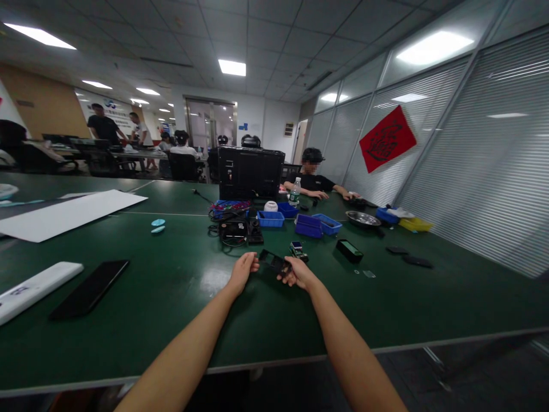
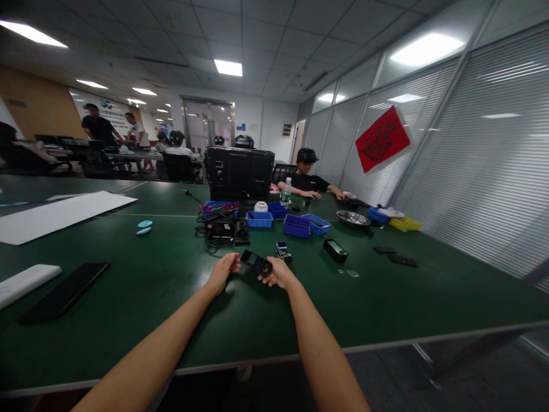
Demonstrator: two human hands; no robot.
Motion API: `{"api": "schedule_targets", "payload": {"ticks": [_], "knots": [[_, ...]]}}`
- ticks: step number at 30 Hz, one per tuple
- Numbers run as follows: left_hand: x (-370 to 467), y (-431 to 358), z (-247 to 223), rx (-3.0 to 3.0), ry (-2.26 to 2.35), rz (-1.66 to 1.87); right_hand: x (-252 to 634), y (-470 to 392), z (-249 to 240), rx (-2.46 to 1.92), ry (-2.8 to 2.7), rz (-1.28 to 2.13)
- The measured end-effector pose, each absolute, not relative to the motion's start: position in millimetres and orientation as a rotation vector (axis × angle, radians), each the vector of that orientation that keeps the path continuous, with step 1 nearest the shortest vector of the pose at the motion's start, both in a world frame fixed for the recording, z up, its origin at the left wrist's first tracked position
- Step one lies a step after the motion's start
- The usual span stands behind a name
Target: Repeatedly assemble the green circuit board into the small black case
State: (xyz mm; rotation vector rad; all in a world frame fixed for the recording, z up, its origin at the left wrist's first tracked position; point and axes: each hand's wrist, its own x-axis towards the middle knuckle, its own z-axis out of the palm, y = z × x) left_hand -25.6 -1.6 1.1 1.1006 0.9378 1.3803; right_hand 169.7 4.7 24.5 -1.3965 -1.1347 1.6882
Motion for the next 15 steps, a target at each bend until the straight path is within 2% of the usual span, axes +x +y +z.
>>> {"api": "schedule_targets", "payload": {"ticks": [6, 9, 11, 15], "knots": [[-25.3, -2.1, 1.4, 1.254, 1.045, 1.331, 172.8, -0.5, 23.8, -1.465, -1.381, 1.660], [-25.5, -4.0, 2.8, 1.287, 1.080, 1.331, 171.7, -2.0, 23.9, -1.567, -1.545, 1.485], [-25.6, -4.6, 3.2, 1.306, 1.092, 1.328, 172.1, -1.4, 24.9, -1.680, -1.695, 1.207], [-26.5, -3.1, 1.5, 1.384, 1.181, 1.329, 175.9, 0.7, 30.5, -1.975, -1.779, 0.372]]}}
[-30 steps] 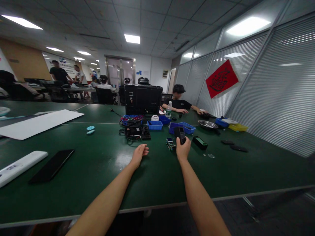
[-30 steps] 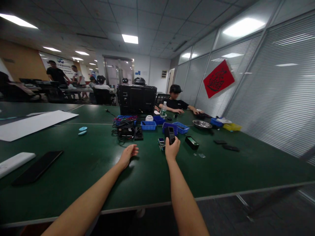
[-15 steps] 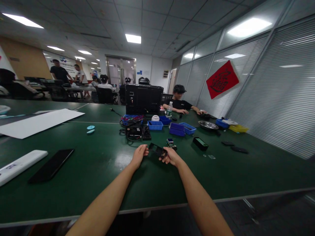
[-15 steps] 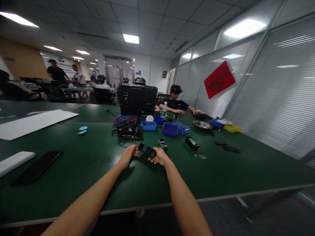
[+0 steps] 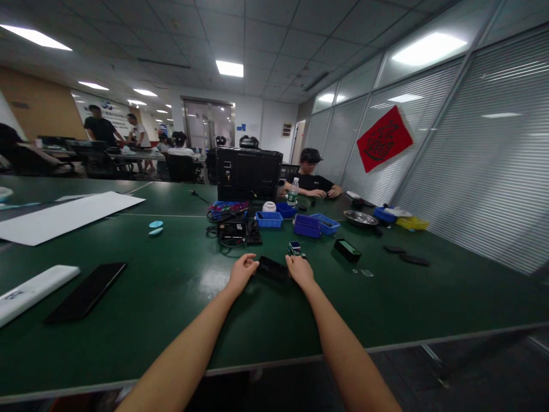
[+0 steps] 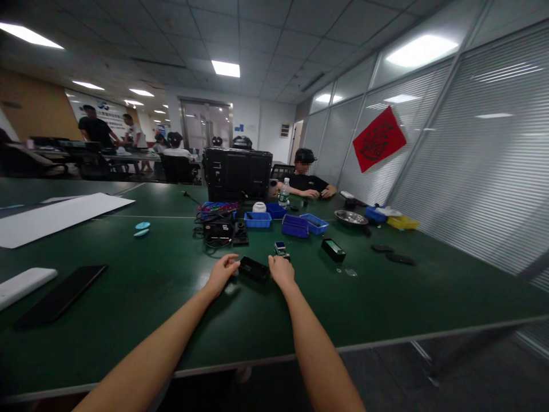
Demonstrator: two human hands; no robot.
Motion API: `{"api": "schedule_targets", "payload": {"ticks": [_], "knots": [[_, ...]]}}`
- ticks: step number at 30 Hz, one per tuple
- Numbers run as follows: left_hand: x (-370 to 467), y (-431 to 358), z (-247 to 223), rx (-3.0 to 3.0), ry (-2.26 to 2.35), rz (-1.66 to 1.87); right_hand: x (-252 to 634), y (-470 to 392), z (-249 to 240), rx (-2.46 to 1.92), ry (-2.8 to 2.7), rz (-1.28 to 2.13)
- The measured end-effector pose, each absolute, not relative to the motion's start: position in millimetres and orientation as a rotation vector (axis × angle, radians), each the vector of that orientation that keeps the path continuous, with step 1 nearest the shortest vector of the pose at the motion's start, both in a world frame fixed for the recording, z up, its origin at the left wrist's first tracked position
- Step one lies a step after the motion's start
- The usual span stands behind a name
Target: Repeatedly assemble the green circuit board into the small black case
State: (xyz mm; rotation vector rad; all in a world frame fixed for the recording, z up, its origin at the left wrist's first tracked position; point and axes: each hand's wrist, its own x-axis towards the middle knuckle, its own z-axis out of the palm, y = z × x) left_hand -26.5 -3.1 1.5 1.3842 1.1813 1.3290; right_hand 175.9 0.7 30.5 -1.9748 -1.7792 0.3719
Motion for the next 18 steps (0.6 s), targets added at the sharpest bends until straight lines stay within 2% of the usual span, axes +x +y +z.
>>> {"api": "schedule_targets", "payload": {"ticks": [2, 8, 13, 18], "knots": [[-27, -2, 0, 1.431, 1.262, 1.345, 180, 1, 34, -2.060, -1.691, 0.129], [-25, -7, 3, 1.852, 1.250, 1.253, 199, 2, 36, -2.053, -1.561, -0.136], [-22, -14, 6, 2.093, 1.243, 1.051, 204, 11, 21, -2.121, -1.683, -0.057], [-23, -13, 5, 1.994, 1.237, 1.113, 205, 18, 20, -2.123, -1.618, 0.069]]}}
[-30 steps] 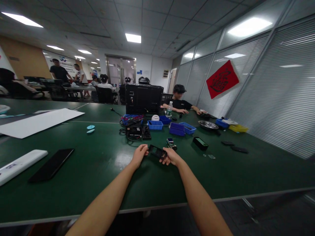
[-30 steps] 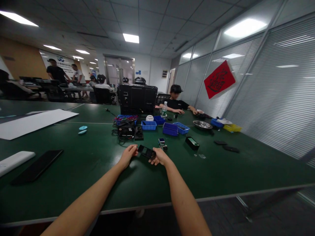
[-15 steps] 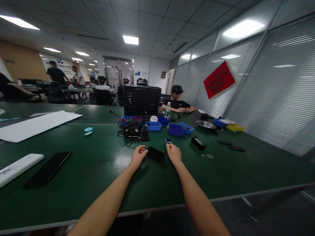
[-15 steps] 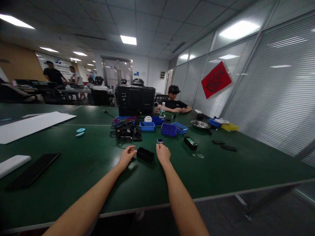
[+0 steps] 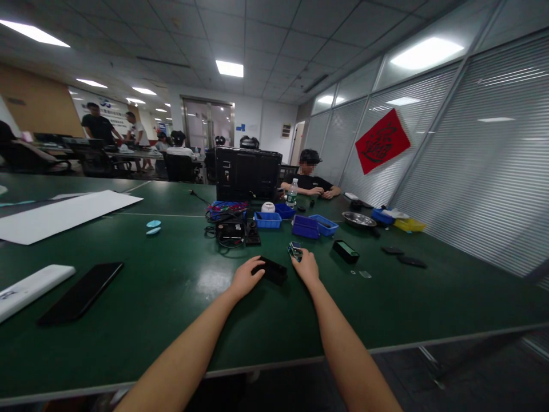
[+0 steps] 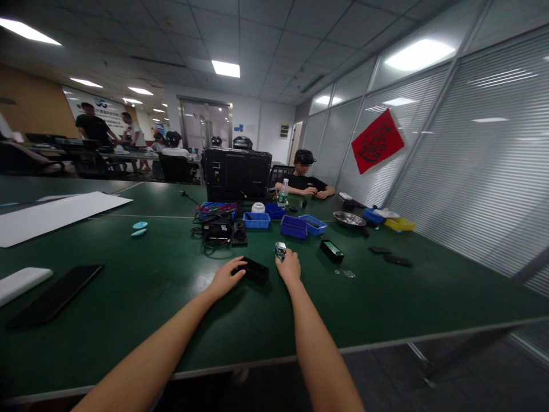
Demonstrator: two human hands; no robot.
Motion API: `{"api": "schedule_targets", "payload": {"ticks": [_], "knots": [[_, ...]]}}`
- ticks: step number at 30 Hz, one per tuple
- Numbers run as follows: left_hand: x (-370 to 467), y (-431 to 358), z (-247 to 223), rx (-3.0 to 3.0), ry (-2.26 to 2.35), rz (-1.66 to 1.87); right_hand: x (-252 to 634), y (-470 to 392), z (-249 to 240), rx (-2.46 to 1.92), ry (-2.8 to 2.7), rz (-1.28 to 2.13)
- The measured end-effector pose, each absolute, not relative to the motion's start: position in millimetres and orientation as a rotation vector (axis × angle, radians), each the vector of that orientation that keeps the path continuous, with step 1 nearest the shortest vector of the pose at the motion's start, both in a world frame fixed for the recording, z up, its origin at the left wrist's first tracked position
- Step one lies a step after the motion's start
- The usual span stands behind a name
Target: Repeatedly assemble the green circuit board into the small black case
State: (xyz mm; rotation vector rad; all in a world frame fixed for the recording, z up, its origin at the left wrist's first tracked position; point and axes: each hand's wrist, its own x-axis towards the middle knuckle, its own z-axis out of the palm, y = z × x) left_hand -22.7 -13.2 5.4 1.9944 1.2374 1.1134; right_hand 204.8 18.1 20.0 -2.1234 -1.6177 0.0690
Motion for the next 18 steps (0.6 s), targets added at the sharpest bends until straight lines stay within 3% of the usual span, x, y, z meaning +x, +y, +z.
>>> {"api": "schedule_targets", "payload": {"ticks": [4, 13, 18], "knots": [[-23, -13, 6, 1.911, 1.200, 1.164, 211, 18, 29, -2.194, -1.559, 0.169], [-21, -11, 3, 1.937, 1.218, 1.171, 216, 11, 30, -2.271, -1.455, -0.077], [-21, -12, 4, 1.926, 1.220, 1.171, 217, 13, 27, -2.265, -1.470, -0.039]]}}
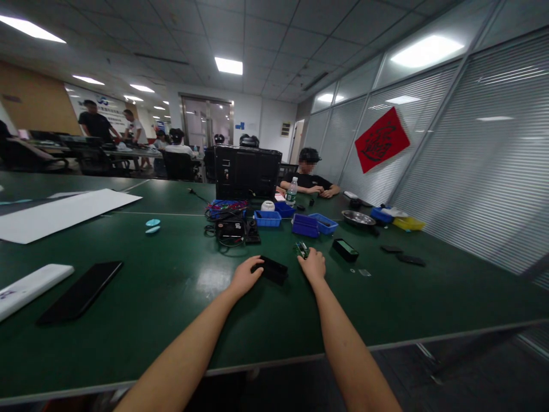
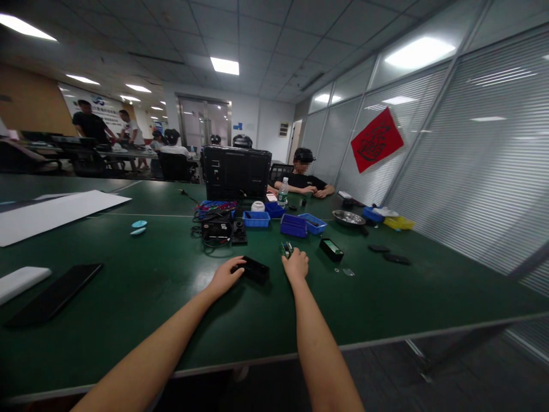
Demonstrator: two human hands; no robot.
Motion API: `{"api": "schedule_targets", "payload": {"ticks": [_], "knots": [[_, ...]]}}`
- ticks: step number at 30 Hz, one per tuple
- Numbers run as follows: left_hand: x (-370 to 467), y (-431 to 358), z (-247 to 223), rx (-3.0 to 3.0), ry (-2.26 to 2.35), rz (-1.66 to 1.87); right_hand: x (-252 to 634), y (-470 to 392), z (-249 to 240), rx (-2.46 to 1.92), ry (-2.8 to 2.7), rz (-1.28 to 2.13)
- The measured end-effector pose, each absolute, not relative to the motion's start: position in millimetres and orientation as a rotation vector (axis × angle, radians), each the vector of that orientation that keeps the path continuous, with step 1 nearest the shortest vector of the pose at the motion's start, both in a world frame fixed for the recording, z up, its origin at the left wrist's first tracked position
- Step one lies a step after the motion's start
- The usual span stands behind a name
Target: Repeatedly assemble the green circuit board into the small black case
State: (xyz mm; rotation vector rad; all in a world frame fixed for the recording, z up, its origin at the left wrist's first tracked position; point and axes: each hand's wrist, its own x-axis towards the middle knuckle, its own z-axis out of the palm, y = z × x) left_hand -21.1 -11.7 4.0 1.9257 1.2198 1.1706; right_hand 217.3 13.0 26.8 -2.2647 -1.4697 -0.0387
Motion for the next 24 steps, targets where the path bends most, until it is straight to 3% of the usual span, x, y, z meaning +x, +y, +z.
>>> {"api": "schedule_targets", "payload": {"ticks": [10, 24], "knots": [[-22, -12, 5, 1.886, 1.226, 1.177, 229, 20, 30, -2.172, -1.412, 0.302], [-21, -11, 3, 1.869, 1.217, 1.189, 213, 13, 25, -2.282, -1.430, -0.035]]}}
